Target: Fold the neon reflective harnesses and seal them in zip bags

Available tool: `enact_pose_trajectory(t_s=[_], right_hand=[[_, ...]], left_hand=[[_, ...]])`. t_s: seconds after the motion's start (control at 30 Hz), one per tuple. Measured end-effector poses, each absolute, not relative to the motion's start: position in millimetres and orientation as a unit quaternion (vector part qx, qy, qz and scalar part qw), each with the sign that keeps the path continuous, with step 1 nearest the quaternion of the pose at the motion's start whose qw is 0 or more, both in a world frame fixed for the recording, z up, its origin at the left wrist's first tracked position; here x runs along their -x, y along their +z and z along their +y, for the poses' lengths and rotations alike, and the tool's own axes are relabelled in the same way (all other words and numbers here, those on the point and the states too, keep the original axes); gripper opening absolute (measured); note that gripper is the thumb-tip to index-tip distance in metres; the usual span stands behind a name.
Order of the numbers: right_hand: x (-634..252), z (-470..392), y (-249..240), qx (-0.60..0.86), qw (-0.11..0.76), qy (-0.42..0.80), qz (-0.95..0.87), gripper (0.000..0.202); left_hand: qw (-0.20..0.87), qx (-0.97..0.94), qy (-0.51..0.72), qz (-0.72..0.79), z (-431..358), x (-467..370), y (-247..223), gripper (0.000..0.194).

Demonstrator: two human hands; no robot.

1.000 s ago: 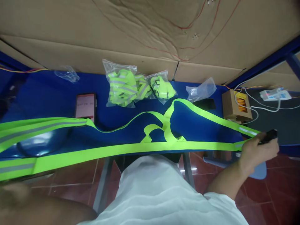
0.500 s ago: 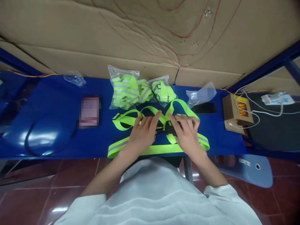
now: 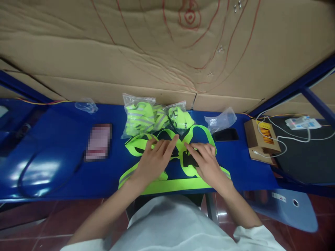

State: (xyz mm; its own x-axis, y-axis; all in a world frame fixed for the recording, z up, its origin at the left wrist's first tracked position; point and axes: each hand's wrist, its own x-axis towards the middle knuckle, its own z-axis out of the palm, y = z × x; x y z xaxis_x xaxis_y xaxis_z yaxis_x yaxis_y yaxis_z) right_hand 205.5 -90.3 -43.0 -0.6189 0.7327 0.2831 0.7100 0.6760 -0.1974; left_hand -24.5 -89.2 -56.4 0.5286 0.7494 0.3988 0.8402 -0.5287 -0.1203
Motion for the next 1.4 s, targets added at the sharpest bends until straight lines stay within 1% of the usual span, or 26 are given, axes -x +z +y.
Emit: enact_pose_trajectory(t_s=[0.07, 0.2, 0.27, 0.33, 0.43, 0.5, 0.53, 0.6, 0.63, 0.67, 0.73, 0.8, 0.87, 0.9, 0.97, 1.03, 1.13, 1.17, 1.2, 1.23, 1.27, 1.33, 1.37, 1.4], right_hand=[[-206.0, -89.6, -42.3, 0.414, 0.178, 0.012, -0.893, 0.076], [-194.1, -89.4, -46.7, 0.391, 0.176, -0.055, -0.902, 0.051], [-187.7, -89.8, -48.4, 0.393, 0.175, -0.067, -0.9, 0.045], [-185.2, -90.2, -48.5, 0.397, 0.182, -0.053, -0.898, 0.048], [-189.1, -89.9, -47.1, 0.411, 0.234, -0.007, -0.881, 0.063], [-192.9, -89.5, -46.6, 0.428, 0.302, 0.005, -0.852, 0.074], [-194.1, -89.3, -46.5, 0.436, 0.341, 0.003, -0.833, 0.077], [-194.2, -89.1, -45.9, 0.446, 0.407, -0.006, -0.797, 0.074], [-193.2, -89.1, -44.8, 0.45, 0.429, -0.007, -0.783, 0.071], [-191.8, -89.0, -42.9, 0.452, 0.442, -0.001, -0.775, 0.067], [-188.8, -88.9, -35.8, 0.45, 0.449, 0.037, -0.771, 0.063], [-186.9, -88.8, -24.4, 0.435, 0.427, 0.117, -0.784, 0.074], [-186.4, -89.0, -10.0, 0.402, 0.386, 0.213, -0.803, 0.091], [-186.3, -89.1, -2.6, 0.387, 0.371, 0.248, -0.807, 0.096], [-185.7, -89.1, 10.6, 0.373, 0.38, 0.282, -0.798, 0.096], [-183.8, -88.5, 20.1, 0.378, 0.438, 0.292, -0.762, 0.084], [-179.6, -86.9, 27.0, 0.383, 0.538, 0.324, -0.678, 0.056], [-178.2, -86.6, 28.3, 0.384, 0.56, 0.335, -0.653, 0.05], [-177.0, -86.5, 29.6, 0.386, 0.572, 0.345, -0.635, 0.047], [-176.1, -86.9, 31.4, 0.389, 0.578, 0.354, -0.624, 0.045], [-175.7, -87.7, 33.8, 0.389, 0.579, 0.362, -0.618, 0.046], [-176.8, -90.9, 40.8, 0.38, 0.57, 0.398, -0.611, 0.051], [-178.3, -93.1, 45.2, 0.367, 0.554, 0.435, -0.607, 0.057], [-180.4, -95.2, 49.7, 0.347, 0.528, 0.488, -0.602, 0.066]], left_hand=[[0.162, 0.864, -0.149, -0.453, -88.3, 23.8, -52.3, 0.063], [0.173, 0.882, -0.136, -0.417, -91.4, 9.7, -49.4, 0.062], [0.167, 0.882, -0.131, -0.42, -92.8, 2.5, -50.4, 0.065], [0.134, 0.882, -0.14, -0.43, -93.5, -0.7, -50.8, 0.07], [0.018, 0.87, -0.194, -0.453, -93.8, 3.1, -45.6, 0.08], [-0.061, 0.853, -0.231, -0.464, -93.8, 9.6, -38.3, 0.088], [-0.091, 0.845, -0.243, -0.467, -93.7, 13.3, -34.3, 0.092], [-0.127, 0.837, -0.257, -0.466, -93.2, 20.3, -27.2, 0.096], [-0.133, 0.834, -0.267, -0.464, -92.9, 23.2, -24.5, 0.094], [-0.131, 0.83, -0.285, -0.46, -92.7, 25.4, -22.4, 0.088], [-0.11, 0.814, -0.348, -0.451, -92.8, 27.6, -19.1, 0.068], [-0.088, 0.782, -0.429, -0.444, -93.9, 26.6, -14.9, 0.051], [-0.091, 0.735, -0.513, -0.435, -95.6, 22.8, -7.4, 0.048], [-0.105, 0.708, -0.556, -0.423, -96.6, 20.4, -1.9, 0.049], [-0.165, 0.657, -0.631, -0.377, -98.7, 15.7, 12.0, 0.054], [-0.276, 0.627, -0.653, -0.323, -100.5, 13.4, 26.9, 0.066], [-0.498, 0.591, -0.57, -0.279, -102.5, 16.1, 42.0, 0.096], [-0.561, 0.571, -0.538, -0.265, -102.8, 17.9, 43.7, 0.104], [-0.611, 0.551, -0.51, -0.252, -102.8, 19.7, 43.8, 0.107], [-0.646, 0.536, -0.486, -0.243, -102.6, 21.3, 42.7, 0.103], [-0.666, 0.532, -0.464, -0.242, -102.2, 22.5, 41.0, 0.089], [-0.663, 0.545, -0.437, -0.27, -101.3, 24.5, 38.2, 0.052], [-0.649, 0.552, -0.439, -0.286, -101.0, 25.5, 38.1, 0.036], [-0.634, 0.556, -0.448, -0.295, -100.9, 26.9, 39.3, 0.027]])
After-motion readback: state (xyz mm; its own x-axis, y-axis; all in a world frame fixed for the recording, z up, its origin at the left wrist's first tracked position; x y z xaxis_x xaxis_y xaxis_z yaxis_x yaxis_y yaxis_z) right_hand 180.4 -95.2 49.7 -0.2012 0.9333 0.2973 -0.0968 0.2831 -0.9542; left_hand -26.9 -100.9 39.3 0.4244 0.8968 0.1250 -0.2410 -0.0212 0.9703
